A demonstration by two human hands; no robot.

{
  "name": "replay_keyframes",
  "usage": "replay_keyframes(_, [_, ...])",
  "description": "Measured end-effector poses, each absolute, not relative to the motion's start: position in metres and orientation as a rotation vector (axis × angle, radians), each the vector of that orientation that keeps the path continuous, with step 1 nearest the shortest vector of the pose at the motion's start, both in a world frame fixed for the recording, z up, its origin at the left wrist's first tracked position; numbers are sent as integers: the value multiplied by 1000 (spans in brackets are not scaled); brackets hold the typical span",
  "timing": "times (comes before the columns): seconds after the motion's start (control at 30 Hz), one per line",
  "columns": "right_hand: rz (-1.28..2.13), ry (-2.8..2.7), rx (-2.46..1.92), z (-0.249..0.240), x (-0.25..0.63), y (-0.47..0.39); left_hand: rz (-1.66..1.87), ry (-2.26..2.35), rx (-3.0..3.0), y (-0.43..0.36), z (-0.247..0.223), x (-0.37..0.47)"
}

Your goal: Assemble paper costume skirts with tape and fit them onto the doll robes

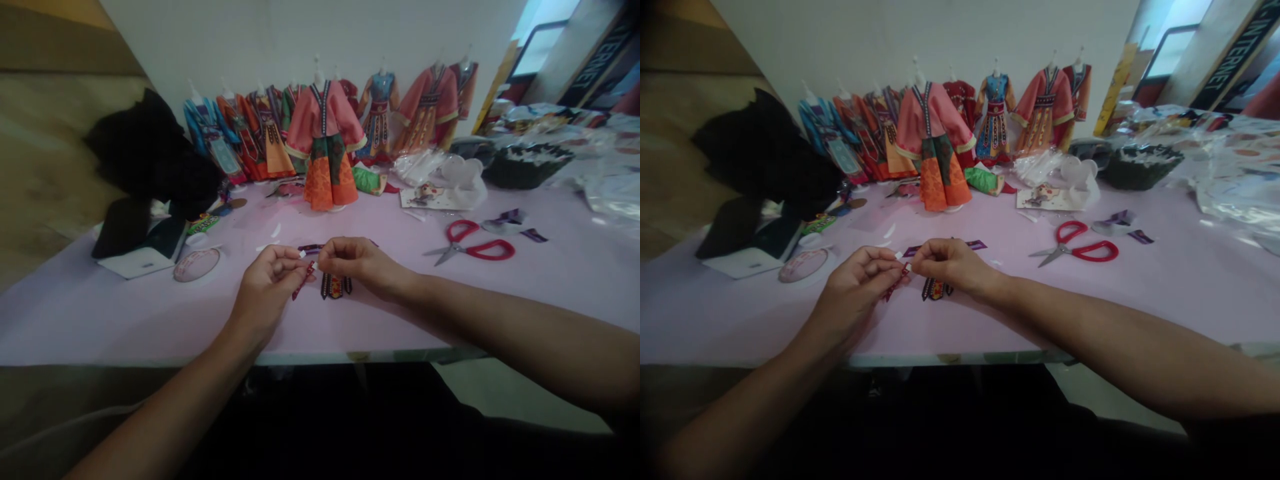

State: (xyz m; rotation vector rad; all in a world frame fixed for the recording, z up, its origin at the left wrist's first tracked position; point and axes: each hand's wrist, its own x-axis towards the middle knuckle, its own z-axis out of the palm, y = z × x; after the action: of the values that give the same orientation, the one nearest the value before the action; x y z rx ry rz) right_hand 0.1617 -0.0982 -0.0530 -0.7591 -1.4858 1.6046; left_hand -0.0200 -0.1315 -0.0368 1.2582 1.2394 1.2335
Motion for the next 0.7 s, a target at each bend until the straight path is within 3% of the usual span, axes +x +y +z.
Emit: replay_keyframes(0.7, [1641, -1420, -753, -61, 158, -99, 1228, 1213, 1284, -132, -41, -22])
